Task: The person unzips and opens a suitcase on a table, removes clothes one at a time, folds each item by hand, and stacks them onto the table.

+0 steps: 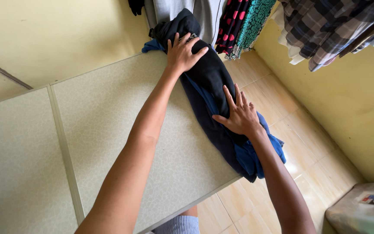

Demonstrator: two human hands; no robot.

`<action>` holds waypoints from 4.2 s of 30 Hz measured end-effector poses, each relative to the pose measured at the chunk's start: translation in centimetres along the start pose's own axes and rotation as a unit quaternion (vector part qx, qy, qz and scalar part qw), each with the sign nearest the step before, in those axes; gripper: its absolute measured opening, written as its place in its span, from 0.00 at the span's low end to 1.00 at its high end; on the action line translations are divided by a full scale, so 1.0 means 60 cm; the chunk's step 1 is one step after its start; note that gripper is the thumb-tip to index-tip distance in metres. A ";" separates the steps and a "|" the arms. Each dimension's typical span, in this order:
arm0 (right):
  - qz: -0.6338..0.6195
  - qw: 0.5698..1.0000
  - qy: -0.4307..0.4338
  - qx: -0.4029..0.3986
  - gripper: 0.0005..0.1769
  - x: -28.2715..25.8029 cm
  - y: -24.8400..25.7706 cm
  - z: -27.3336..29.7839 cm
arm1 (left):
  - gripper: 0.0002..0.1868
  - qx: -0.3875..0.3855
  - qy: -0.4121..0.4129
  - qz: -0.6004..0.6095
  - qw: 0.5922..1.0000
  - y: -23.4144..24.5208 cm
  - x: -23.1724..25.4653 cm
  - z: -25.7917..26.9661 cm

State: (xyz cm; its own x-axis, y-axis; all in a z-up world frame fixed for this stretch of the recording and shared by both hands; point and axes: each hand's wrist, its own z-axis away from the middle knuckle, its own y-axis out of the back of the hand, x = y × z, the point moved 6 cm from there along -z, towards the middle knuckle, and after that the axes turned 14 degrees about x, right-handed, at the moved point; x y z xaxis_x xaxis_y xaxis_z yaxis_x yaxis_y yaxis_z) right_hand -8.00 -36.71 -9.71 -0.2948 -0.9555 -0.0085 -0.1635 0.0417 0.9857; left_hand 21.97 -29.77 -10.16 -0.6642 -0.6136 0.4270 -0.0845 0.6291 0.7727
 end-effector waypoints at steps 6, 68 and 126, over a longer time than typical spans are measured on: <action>-0.057 0.998 -0.008 0.038 0.62 -0.003 0.014 0.010 | 0.50 -0.060 0.006 -0.056 0.997 0.011 0.005 -0.009; -0.302 0.807 0.441 0.252 0.09 -0.636 0.254 0.136 | 0.08 0.258 -0.031 -0.198 0.945 0.910 -0.140 0.840; -0.585 0.767 0.264 -0.023 0.29 -1.305 0.274 0.067 | 0.22 0.469 0.059 -0.159 0.867 1.174 -0.460 0.884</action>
State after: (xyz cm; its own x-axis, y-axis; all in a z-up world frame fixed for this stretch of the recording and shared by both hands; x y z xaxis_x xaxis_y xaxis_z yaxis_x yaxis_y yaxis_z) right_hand 8.59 39.99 6.50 0.4525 -0.3167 -0.8337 0.0112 -0.9327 0.3604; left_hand -5.05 56.78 7.60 -0.4206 -0.8372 0.3496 -0.8527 0.4964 0.1627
